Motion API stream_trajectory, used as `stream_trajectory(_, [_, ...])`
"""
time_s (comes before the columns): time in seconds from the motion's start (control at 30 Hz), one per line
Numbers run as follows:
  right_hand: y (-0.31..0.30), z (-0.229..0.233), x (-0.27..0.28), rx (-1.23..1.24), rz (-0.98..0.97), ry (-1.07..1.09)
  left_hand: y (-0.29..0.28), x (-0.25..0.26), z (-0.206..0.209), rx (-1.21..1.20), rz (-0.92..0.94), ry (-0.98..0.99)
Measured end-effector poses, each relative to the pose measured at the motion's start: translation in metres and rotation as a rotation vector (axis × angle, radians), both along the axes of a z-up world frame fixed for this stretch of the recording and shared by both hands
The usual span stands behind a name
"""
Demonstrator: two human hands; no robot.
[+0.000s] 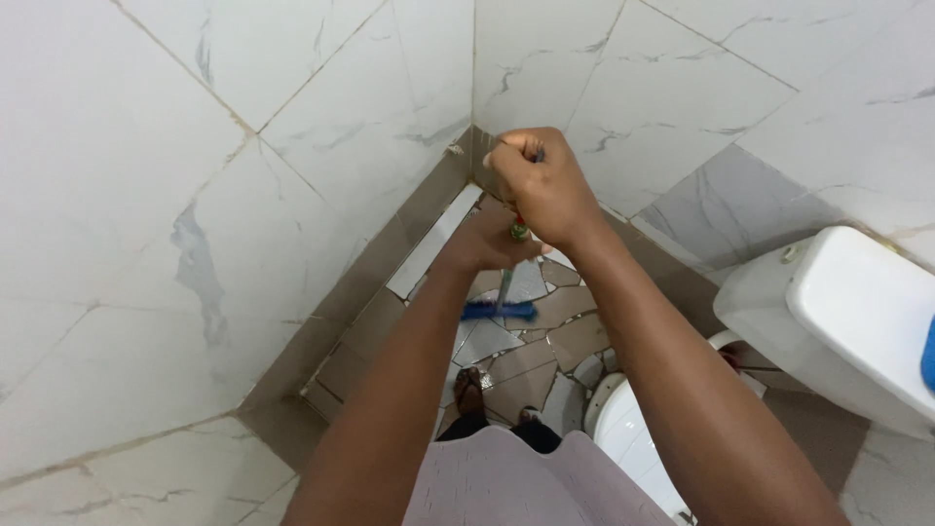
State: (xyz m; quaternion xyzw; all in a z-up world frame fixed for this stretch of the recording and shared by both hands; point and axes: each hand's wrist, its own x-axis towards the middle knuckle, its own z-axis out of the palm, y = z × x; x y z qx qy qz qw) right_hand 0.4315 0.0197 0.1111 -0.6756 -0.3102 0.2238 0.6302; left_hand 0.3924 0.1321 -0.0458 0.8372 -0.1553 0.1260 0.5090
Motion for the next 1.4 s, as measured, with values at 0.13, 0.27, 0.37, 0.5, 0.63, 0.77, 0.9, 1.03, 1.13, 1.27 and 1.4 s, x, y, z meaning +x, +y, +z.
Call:
stream_trajectory(0.13, [-0.007, 0.001, 0.0, 0.045, -0.033, 0.071, -0.021, -0.001, 0.006, 0.374, 0.069, 0.678])
stream_trajectory(0.27, [-0.018, 0.011, 0.0, 0.172, -0.095, 0.084, -0.045, -0.003, 0.025, 0.222, 0.241, 0.66])
stream_trajectory(0.37, [-0.027, 0.021, 0.004, 0.291, -0.153, -0.031, -0.054, 0.014, 0.023, 0.145, 0.28, 0.617])
stream_trajectory(0.5, [-0.043, 0.031, 0.011, 0.411, -0.199, -0.126, -0.065, 0.04, 0.015, 0.247, 0.36, 0.333])
stream_trajectory(0.63, [-0.052, 0.024, 0.01, 0.397, -0.24, -0.245, -0.067, 0.054, 0.01, 0.052, 0.295, 0.223])
stream_trajectory(0.77, [-0.061, -0.007, 0.007, 0.33, -0.285, -0.314, -0.069, 0.069, -0.025, -0.024, 0.186, 0.185])
stream_trajectory(0.9, [-0.071, -0.048, 0.009, 0.261, -0.344, -0.212, -0.078, 0.076, -0.066, -0.09, 0.075, 0.217])
stream_trajectory(1.03, [-0.076, -0.047, 0.007, 0.191, -0.368, -0.157, -0.091, 0.065, -0.041, -0.009, 0.083, 0.33])
stream_trajectory(1.13, [-0.081, -0.043, 0.011, 0.164, -0.377, -0.134, -0.096, 0.07, -0.044, -0.047, 0.022, 0.301])
stream_trajectory(1.27, [-0.09, -0.019, 0.007, 0.169, -0.38, -0.063, -0.109, 0.068, -0.048, 0.25, 0.015, 0.385])
stream_trajectory(1.4, [-0.106, 0.003, 0.006, 0.103, -0.34, 0.03, -0.131, 0.047, -0.032, 0.315, 0.094, 0.407])
